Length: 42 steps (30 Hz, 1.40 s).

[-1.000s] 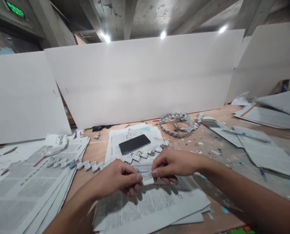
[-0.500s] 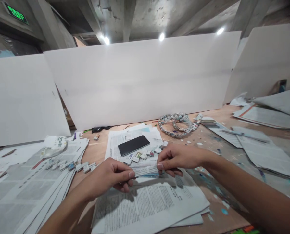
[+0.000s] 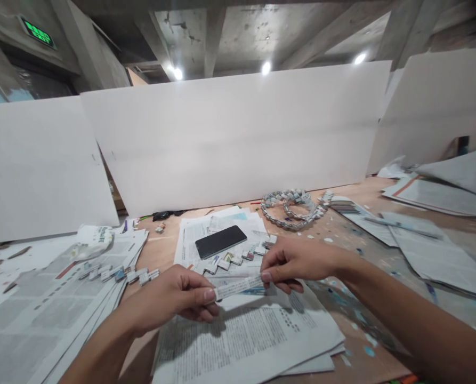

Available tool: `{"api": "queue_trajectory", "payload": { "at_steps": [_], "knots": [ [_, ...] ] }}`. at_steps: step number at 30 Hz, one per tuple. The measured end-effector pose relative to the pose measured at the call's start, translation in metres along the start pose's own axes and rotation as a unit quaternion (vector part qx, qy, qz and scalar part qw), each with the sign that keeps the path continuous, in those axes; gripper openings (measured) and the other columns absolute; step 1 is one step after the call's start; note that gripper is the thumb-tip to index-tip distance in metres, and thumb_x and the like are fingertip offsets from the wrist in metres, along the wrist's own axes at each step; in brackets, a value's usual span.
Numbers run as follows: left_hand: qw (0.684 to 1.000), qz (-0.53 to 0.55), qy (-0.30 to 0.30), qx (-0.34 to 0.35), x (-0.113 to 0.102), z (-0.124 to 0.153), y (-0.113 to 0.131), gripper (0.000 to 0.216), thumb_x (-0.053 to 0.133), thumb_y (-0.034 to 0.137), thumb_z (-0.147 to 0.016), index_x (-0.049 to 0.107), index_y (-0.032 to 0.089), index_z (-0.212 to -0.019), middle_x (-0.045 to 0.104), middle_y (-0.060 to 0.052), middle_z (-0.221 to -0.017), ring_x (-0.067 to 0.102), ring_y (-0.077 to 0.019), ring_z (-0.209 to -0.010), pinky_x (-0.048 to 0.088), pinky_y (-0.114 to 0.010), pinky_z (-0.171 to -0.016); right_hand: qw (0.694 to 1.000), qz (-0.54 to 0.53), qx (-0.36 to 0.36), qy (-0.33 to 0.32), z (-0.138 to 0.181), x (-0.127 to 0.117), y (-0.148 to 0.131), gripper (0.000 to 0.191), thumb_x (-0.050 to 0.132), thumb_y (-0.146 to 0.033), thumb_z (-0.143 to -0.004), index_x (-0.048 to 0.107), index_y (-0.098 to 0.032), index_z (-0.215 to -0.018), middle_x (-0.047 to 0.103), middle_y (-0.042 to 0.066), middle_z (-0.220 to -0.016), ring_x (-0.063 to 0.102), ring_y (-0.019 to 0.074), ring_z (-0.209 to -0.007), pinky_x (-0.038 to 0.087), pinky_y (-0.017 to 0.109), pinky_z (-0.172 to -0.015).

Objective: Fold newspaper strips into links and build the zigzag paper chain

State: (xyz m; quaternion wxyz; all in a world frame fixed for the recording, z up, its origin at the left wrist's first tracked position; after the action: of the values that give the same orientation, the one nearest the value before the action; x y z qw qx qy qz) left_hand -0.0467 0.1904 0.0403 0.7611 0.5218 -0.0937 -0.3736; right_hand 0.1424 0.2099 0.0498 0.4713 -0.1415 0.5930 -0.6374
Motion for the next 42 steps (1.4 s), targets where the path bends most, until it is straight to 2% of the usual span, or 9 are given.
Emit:
{"api": "queue_trajectory", "payload": {
  "at_steps": [6, 11, 15, 28, 33, 35, 37, 39, 42],
  "knots": [
    [0.992, -0.087, 0.009, 0.090, 0.006, 0.000, 0.018, 0.061, 0.048, 0.070, -0.094, 0.075, 0.020, -0.118, 0.074, -0.010, -0.123, 0.067, -0.0273, -0.112, 0.054, -0.033, -0.089, 1.000, 0.011, -0.001, -0.015, -0.004, 0.013, 0.002, 0.038, 0.062, -0.048, -0.093, 0.067, -0.014, -0.077, 0.062, -0.003, -0.060, 0.050, 0.0073, -0.045, 0.042, 0.019, -0.049],
    [0.989, -0.106, -0.017, 0.101, 0.038, -0.015, 0.020, 0.052, 0.059, 0.063, -0.092, 0.079, 0.015, -0.093, 0.078, -0.008, -0.088, 0.070, -0.0234, -0.082, 0.053, -0.030, -0.074, 0.999, -0.005, -0.008, -0.041, -0.013, 0.035, 0.003, 0.037, 0.062, -0.046, -0.094, 0.068, -0.014, -0.078, 0.060, -0.002, -0.060, 0.052, 0.0069, -0.047, 0.042, 0.016, -0.047],
    [0.993, -0.049, -0.076, 0.071, 0.058, -0.021, 0.010, 0.056, 0.056, 0.065, -0.092, 0.075, 0.012, -0.087, 0.079, -0.011, -0.079, 0.073, -0.0193, -0.065, 0.052, -0.024, -0.058, 0.998, -0.020, -0.010, -0.051, -0.015, 0.041, 0.002, 0.039, 0.064, -0.050, -0.092, 0.070, -0.013, -0.082, 0.059, -0.003, -0.059, 0.055, 0.0077, -0.048, 0.044, 0.016, -0.047],
    [0.997, 0.001, -0.067, 0.041, 0.026, -0.013, -0.004, 0.049, 0.065, 0.060, -0.090, 0.076, 0.013, -0.083, 0.081, -0.010, -0.075, 0.076, -0.0151, -0.061, 0.054, -0.020, -0.059, 0.999, 0.012, 0.049, -0.020, 0.021, -0.018, 0.015, 0.042, 0.068, -0.053, -0.088, 0.075, -0.013, -0.082, 0.063, -0.002, -0.050, 0.054, 0.0099, -0.040, 0.046, 0.022, -0.047],
    [0.997, 0.006, -0.062, 0.037, 0.022, -0.009, -0.006, 0.047, 0.065, 0.057, -0.091, 0.077, 0.013, -0.084, 0.081, -0.010, -0.074, 0.077, -0.0155, -0.063, 0.054, -0.019, -0.058, 0.987, 0.081, 0.003, 0.136, 0.029, -0.041, -0.013, 0.042, 0.061, -0.054, -0.093, 0.073, -0.015, -0.084, 0.062, 0.000, -0.060, 0.057, 0.0133, -0.055, 0.042, 0.023, -0.053],
    [0.996, 0.008, -0.077, 0.038, 0.029, -0.009, -0.003, 0.047, 0.065, 0.057, -0.091, 0.077, 0.012, -0.084, 0.081, -0.011, -0.075, 0.076, -0.0154, -0.062, 0.055, -0.020, -0.059, 0.964, 0.168, -0.062, 0.196, 0.026, -0.032, -0.038, 0.036, 0.061, -0.051, -0.094, 0.075, -0.018, -0.098, 0.074, 0.006, -0.088, 0.064, 0.0195, -0.081, 0.046, 0.027, -0.069],
    [0.995, 0.006, -0.090, 0.043, 0.037, -0.010, 0.000, 0.048, 0.064, 0.058, -0.091, 0.076, 0.012, -0.082, 0.081, -0.012, -0.077, 0.076, -0.0150, -0.061, 0.055, -0.020, -0.060, 0.964, 0.201, -0.081, 0.151, 0.015, -0.004, -0.046, 0.037, 0.062, -0.049, -0.094, 0.075, -0.020, -0.112, 0.076, 0.007, -0.101, 0.065, 0.0218, -0.089, 0.047, 0.028, -0.075],
    [0.994, 0.002, -0.095, 0.049, 0.044, -0.012, 0.002, 0.048, 0.063, 0.057, -0.091, 0.076, 0.012, -0.080, 0.081, -0.013, -0.079, 0.076, -0.0152, -0.063, 0.056, -0.021, -0.061, 0.972, 0.208, -0.071, 0.086, 0.002, 0.024, -0.041, 0.035, 0.064, -0.044, -0.092, 0.076, -0.019, -0.112, 0.075, 0.005, -0.088, 0.062, 0.0178, -0.073, 0.043, 0.025, -0.062],
    [0.994, -0.002, -0.090, 0.055, 0.048, -0.015, 0.002, 0.045, 0.064, 0.054, -0.092, 0.076, 0.012, -0.080, 0.081, -0.013, -0.079, 0.075, -0.0161, -0.065, 0.057, -0.023, -0.065, 0.978, 0.193, -0.067, 0.044, -0.010, 0.044, -0.032, 0.023, 0.060, -0.028, -0.091, 0.078, -0.014, -0.086, 0.066, 0.000, -0.065, 0.050, 0.0114, -0.056, 0.034, 0.021, -0.051]
  ]
}}
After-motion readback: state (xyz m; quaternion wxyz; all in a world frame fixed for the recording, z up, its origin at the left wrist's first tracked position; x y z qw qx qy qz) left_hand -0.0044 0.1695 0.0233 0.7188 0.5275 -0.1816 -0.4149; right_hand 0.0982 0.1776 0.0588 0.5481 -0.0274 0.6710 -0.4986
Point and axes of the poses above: each hand's wrist, its own z-axis away from the middle knuckle, its own x-axis out of the palm, y = z × x, the point moved 9 cm from there along -z, towards the middle knuckle
